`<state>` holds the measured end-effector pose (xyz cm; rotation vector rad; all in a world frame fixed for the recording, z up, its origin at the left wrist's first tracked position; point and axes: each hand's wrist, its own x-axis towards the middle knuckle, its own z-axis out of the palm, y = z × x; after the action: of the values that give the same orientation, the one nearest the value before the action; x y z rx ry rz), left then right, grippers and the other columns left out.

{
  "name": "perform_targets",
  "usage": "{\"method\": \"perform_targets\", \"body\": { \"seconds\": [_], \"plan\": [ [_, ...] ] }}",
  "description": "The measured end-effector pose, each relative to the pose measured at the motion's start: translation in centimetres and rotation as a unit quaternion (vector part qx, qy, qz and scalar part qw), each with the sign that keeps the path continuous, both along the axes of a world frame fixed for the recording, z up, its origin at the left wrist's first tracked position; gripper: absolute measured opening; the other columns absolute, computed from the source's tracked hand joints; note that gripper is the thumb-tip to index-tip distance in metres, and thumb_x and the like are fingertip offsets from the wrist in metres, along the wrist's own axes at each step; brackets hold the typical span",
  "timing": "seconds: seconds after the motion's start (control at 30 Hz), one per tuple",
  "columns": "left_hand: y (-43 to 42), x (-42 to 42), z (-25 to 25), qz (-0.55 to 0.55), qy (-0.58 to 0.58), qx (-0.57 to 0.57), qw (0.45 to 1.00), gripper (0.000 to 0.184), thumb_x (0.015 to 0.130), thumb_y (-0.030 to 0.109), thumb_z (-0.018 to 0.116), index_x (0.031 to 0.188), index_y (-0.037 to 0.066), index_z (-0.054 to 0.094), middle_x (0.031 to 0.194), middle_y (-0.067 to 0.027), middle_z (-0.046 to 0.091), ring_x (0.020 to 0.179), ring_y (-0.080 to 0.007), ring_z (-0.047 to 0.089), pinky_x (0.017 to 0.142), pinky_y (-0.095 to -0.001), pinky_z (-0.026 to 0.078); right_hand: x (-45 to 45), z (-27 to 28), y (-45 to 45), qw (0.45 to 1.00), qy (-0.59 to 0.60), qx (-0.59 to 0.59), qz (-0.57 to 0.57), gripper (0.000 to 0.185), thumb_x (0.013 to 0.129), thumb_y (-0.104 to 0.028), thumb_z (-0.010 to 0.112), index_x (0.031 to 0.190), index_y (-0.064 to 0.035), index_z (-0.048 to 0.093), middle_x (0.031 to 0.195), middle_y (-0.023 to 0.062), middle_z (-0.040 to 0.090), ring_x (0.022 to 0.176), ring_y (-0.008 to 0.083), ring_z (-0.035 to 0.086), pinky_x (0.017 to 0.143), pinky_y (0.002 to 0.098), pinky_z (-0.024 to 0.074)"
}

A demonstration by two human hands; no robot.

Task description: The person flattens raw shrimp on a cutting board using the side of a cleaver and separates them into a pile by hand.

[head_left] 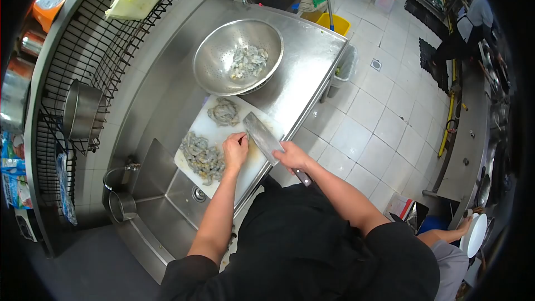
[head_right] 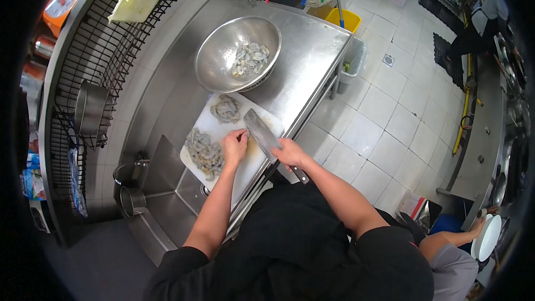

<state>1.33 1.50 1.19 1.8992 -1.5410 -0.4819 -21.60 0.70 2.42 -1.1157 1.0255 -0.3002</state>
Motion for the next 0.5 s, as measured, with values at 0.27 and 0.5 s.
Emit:
{"method": "perform_targets", "body": {
  "seconds": [0.27,0.5],
  "plan": [
    [0.7,0.0,-0.9,0.037,0.008,-0.030,0.999,0.016,0.085,0.010,0.071,0.096,0.001,0.076,0.091,-0.0174,0.073,0.078,-0.0274,0.070,0.075,-0.0347,0.055,-1.3,0.9,2.2,0.998,0.012,-0.036,0.054,0.031,0.094,-0.021,0.054,0.112,0.0037,0.059,0.059,0.0092,0.056,0.038,0.0178,0.052,0.035,0.0361,0.0430],
    [1.8,-0.4,-0.9,0.106,0.072,0.059,0.990,0.022,0.084,0.009,0.072,0.103,-0.001,0.076,0.087,-0.0155,0.075,0.074,-0.0211,0.070,0.073,-0.0323,0.055,1.1,0.7,3.0,0.996,0.049,-0.066,0.024,0.031,0.096,-0.020,0.052,0.113,0.0049,0.058,0.058,0.0126,0.058,0.039,0.0220,0.056,0.039,0.0387,0.0451]
  ]
}}
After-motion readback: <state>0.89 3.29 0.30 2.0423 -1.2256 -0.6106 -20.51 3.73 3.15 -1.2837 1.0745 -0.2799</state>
